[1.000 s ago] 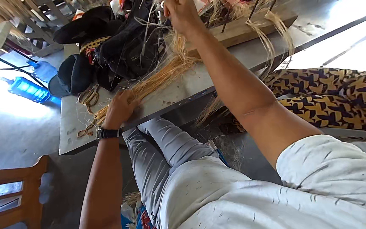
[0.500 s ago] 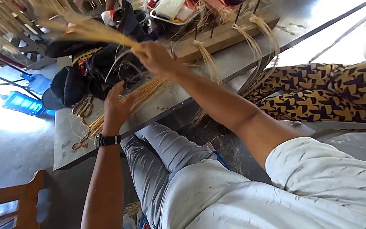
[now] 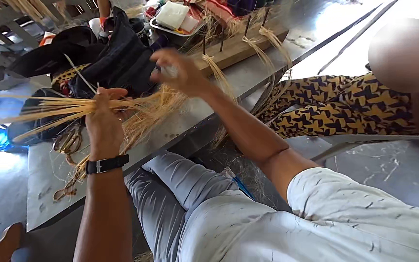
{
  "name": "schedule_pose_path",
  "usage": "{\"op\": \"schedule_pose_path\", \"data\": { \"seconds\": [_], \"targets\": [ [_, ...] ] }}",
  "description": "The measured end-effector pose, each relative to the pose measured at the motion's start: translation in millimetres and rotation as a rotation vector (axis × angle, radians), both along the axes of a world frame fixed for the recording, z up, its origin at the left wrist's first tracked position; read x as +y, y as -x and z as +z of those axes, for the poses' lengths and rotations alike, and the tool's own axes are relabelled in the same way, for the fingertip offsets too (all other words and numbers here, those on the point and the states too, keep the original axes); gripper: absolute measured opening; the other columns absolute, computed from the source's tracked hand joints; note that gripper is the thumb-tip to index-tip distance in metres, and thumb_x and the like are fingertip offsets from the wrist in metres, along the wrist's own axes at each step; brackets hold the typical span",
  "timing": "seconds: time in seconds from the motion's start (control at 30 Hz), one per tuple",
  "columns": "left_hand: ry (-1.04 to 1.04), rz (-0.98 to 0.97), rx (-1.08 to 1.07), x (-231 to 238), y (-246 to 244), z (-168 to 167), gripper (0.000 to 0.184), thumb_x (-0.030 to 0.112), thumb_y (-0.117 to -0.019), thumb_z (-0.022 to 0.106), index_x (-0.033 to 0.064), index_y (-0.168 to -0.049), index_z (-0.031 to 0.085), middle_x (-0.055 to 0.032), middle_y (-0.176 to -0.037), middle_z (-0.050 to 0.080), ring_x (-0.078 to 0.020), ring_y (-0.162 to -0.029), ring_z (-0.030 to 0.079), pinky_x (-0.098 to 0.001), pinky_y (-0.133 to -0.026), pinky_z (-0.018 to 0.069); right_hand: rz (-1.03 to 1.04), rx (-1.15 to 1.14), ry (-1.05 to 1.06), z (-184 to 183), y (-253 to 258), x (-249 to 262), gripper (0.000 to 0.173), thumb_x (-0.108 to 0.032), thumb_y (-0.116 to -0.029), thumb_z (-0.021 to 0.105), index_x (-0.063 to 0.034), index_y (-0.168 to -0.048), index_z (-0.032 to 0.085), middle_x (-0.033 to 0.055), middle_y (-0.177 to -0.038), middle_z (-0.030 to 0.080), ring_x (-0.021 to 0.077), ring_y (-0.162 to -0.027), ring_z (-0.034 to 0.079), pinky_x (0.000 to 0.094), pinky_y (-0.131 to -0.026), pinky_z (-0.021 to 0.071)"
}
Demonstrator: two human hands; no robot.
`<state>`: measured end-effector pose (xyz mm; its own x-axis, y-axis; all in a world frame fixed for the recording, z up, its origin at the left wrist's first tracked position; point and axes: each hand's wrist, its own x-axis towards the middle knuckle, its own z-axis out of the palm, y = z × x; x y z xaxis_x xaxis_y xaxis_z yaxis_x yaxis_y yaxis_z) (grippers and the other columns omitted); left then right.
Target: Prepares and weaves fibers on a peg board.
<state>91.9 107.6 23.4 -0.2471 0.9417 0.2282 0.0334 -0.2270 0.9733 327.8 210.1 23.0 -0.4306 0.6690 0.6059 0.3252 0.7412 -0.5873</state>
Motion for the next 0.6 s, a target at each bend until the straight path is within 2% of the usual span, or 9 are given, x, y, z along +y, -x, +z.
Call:
{"op": "schedule_pose_path", "data": {
  "seconds": [0.1,0.2,0.27,0.3,0.37,0.4,0.43,0.5,0.6],
  "targets": [
    [0.056,0.068,0.080,-16,11,-2,0.048,0.046,-0.1123,0.031,0.0155,-0.116,0.067,0.0020,-0.111,0.074,-0.0119,-0.089,0.071,-0.0322,-0.077,0.0595,-0.502,0.282,0.073,10,-67,49,0.047,-0.032,-0.1017,0.060,0.0024,-0.134,0.058,0.0185,-0.122,0.067,0.0241,-0.109,0.068,0.0408,-0.094,0.0572],
    [0.088,0.043,0.055,-19,17,-10,0.048,0.045,-0.1125,0.030,0.0146,-0.116,0.066,0.0006,-0.108,0.073,-0.0093,-0.076,0.068,-0.0265,-0.067,0.0571,-0.849,0.351,0.211,-4,-117,99,0.059,-0.037,-0.0969,0.064,0.0036,-0.139,0.053,0.0235,-0.128,0.063,0.0323,-0.117,0.063,0.0479,-0.101,0.0517],
    [0.087,-0.018,-0.044,-14,22,-15,0.049,0.043,-0.1132,0.027,0.0114,-0.117,0.064,-0.0042,-0.110,0.072,-0.0125,-0.071,0.069,-0.0282,-0.063,0.0593,-0.891,0.248,0.262,-21,-130,125,0.067,-0.040,-0.0947,0.067,0.0037,-0.142,0.049,0.0262,-0.134,0.059,0.0361,-0.124,0.059,0.0502,-0.106,0.0478],
    [0.087,-0.044,-0.104,-11,24,-16,0.049,0.042,-0.1134,0.026,0.0102,-0.118,0.063,-0.0067,-0.113,0.072,-0.0154,-0.073,0.070,-0.0306,-0.065,0.0610,-0.858,0.174,0.290,-28,-132,134,0.066,-0.040,-0.0967,0.066,0.0047,-0.141,0.050,0.0273,-0.134,0.058,0.0375,-0.124,0.058,0.0513,-0.107,0.0468],
    [0.072,-0.095,-0.207,-5,27,-16,0.049,0.040,-0.1138,0.022,0.0098,-0.119,0.061,-0.0101,-0.120,0.071,-0.0202,-0.079,0.073,-0.0344,-0.070,0.0631,-0.779,0.051,0.325,-36,-130,145,0.048,-0.036,-0.1056,0.054,0.0052,-0.129,0.059,0.0254,-0.122,0.064,0.0366,-0.115,0.063,0.0533,-0.101,0.0488],
    [0.057,-0.107,-0.246,-2,27,-16,0.051,0.039,-0.1139,0.020,0.0094,-0.118,0.061,-0.0115,-0.119,0.071,-0.0217,-0.080,0.074,-0.0352,-0.072,0.0636,-0.763,0.039,0.339,-39,-127,149,0.046,-0.035,-0.1092,0.045,0.0051,-0.122,0.062,0.0229,-0.115,0.067,0.0344,-0.109,0.066,0.0526,-0.098,0.0497],
    [0.046,-0.112,-0.279,0,28,-15,0.053,0.040,-0.1139,0.018,0.0089,-0.117,0.061,-0.0124,-0.117,0.072,-0.0227,-0.081,0.074,-0.0354,-0.073,0.0639,-0.758,0.055,0.345,-43,-125,153,0.050,-0.035,-0.1113,0.036,0.0054,-0.117,0.065,0.0208,-0.108,0.070,0.0323,-0.104,0.067,0.0518,-0.096,0.0509],
    [0.039,-0.103,-0.304,5,31,-15,0.055,0.041,-0.1136,0.015,0.0093,-0.115,0.061,-0.0120,-0.113,0.072,-0.0231,-0.083,0.074,-0.0359,-0.075,0.0633,-0.795,0.105,0.338,-49,-123,158,0.059,-0.041,-0.1123,0.028,0.0048,-0.115,0.066,0.0184,-0.099,0.071,0.0296,-0.094,0.070,0.0506,-0.091,0.0542],
    [0.036,-0.053,-0.319,11,37,-16,0.055,0.042,-0.1134,0.015,0.0102,-0.114,0.060,-0.0105,-0.108,0.073,-0.0240,-0.085,0.074,-0.0385,-0.078,0.0634,-0.881,0.134,0.286,-44,-124,152,0.065,-0.046,-0.1114,0.028,0.0065,-0.108,0.066,0.0220,-0.099,0.067,0.0320,-0.098,0.067,0.0514,-0.091,0.0511]
  ]
}}
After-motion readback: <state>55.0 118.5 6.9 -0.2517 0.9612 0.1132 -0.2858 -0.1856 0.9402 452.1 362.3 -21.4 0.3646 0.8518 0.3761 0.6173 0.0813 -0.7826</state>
